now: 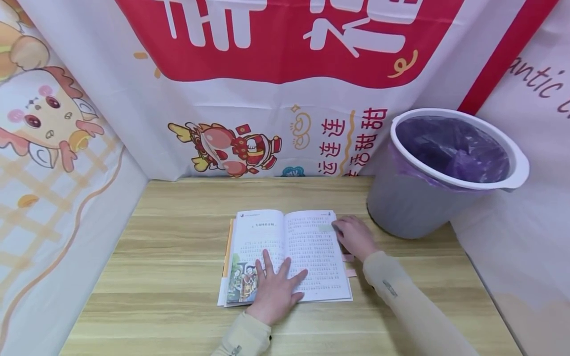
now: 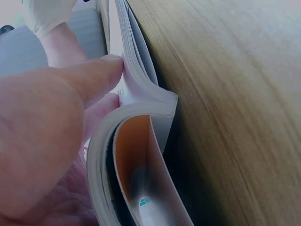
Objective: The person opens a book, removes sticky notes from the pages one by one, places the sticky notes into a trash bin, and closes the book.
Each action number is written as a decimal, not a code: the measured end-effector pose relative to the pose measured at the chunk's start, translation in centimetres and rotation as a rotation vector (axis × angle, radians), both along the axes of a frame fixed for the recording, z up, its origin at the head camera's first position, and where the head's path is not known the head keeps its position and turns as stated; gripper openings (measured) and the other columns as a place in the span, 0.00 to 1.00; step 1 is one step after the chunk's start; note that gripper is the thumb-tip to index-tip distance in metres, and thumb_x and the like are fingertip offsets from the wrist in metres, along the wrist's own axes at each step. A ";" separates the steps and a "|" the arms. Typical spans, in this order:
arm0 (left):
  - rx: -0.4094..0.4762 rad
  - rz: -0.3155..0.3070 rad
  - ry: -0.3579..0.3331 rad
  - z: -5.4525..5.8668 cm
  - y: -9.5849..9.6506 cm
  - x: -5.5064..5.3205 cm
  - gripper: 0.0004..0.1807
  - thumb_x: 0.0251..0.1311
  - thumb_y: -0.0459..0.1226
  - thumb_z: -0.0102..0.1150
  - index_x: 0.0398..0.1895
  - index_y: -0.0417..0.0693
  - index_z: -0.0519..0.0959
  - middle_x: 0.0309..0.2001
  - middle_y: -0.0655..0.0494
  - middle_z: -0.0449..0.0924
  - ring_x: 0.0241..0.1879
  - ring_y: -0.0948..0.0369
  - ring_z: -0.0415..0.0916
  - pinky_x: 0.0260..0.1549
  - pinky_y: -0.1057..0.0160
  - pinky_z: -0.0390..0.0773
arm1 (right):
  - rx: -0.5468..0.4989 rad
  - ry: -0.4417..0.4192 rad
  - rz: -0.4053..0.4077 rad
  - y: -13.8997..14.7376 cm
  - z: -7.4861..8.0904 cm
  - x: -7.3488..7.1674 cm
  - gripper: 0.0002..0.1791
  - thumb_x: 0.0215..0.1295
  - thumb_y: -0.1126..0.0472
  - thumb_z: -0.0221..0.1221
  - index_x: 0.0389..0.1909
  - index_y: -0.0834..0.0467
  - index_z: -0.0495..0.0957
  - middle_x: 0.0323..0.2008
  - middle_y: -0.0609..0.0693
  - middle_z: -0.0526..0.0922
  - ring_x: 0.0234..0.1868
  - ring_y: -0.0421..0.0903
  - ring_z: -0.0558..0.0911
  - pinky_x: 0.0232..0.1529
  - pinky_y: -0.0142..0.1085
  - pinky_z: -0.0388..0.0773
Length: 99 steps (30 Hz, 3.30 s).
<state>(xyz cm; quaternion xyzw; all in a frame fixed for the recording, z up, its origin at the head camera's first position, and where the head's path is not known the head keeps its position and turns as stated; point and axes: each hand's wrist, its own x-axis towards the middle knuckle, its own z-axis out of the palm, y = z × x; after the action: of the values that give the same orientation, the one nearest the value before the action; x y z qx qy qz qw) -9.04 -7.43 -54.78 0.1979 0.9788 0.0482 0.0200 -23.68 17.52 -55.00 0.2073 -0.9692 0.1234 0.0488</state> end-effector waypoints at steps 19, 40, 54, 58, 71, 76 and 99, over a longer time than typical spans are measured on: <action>-0.017 0.005 -0.002 0.0 0.1 0.0 0.30 0.62 0.62 0.55 0.68 0.75 0.71 0.71 0.45 0.63 0.66 0.18 0.36 0.60 0.21 0.42 | 0.155 0.107 0.074 -0.3 -0.5 -0.4 0.14 0.61 0.66 0.65 0.49 0.58 0.85 0.48 0.55 0.85 0.51 0.55 0.82 0.57 0.48 0.76; -0.018 -0.001 0.017 0.5 0.3 0.3 0.29 0.62 0.61 0.56 0.67 0.74 0.72 0.70 0.45 0.65 0.65 0.17 0.39 0.59 0.21 0.45 | 0.279 0.102 0.032 -0.9 -0.6 0.6 0.22 0.46 0.70 0.70 0.46 0.57 0.84 0.47 0.55 0.85 0.50 0.57 0.81 0.56 0.57 0.73; -0.020 -0.006 0.029 0.4 0.2 0.2 0.29 0.62 0.61 0.56 0.67 0.74 0.73 0.70 0.45 0.65 0.65 0.17 0.39 0.59 0.21 0.46 | 0.410 0.235 0.063 -0.9 -1.4 0.6 0.25 0.38 0.64 0.74 0.44 0.56 0.84 0.44 0.54 0.86 0.47 0.56 0.81 0.56 0.59 0.71; -0.017 -0.003 0.026 0.3 0.1 0.3 0.29 0.62 0.61 0.56 0.67 0.74 0.72 0.70 0.45 0.65 0.65 0.17 0.39 0.59 0.21 0.45 | 0.414 0.231 0.062 -1.1 -1.3 0.6 0.28 0.33 0.62 0.77 0.44 0.56 0.84 0.43 0.54 0.86 0.47 0.56 0.81 0.57 0.60 0.70; -0.013 0.001 -0.003 0.1 -0.1 0.1 0.29 0.62 0.62 0.53 0.68 0.76 0.71 0.71 0.46 0.64 0.66 0.18 0.37 0.60 0.21 0.43 | 0.510 0.182 0.092 -0.6 -0.6 0.5 0.40 0.25 0.50 0.80 0.49 0.55 0.82 0.48 0.52 0.85 0.50 0.56 0.81 0.60 0.62 0.67; -0.007 0.002 -0.003 0.2 -0.1 0.1 0.29 0.62 0.62 0.54 0.68 0.75 0.71 0.71 0.46 0.64 0.66 0.18 0.37 0.60 0.21 0.44 | 0.380 0.184 0.034 -0.6 -0.6 0.0 0.20 0.47 0.56 0.75 0.44 0.52 0.86 0.43 0.49 0.88 0.46 0.54 0.82 0.59 0.61 0.68; -0.012 0.009 -0.006 0.2 0.0 0.2 0.30 0.62 0.62 0.55 0.68 0.75 0.71 0.71 0.46 0.63 0.66 0.18 0.37 0.60 0.21 0.42 | -0.138 0.247 -0.183 -0.2 1.1 1.4 0.07 0.61 0.58 0.69 0.39 0.52 0.90 0.34 0.50 0.89 0.38 0.56 0.84 0.51 0.59 0.71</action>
<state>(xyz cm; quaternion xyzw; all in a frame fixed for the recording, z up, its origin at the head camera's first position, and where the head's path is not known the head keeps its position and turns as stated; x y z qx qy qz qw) -8.86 -7.41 -54.59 0.1932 0.9799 0.0429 0.0237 -22.31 17.27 -53.93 0.1278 -0.9599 0.1583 0.1927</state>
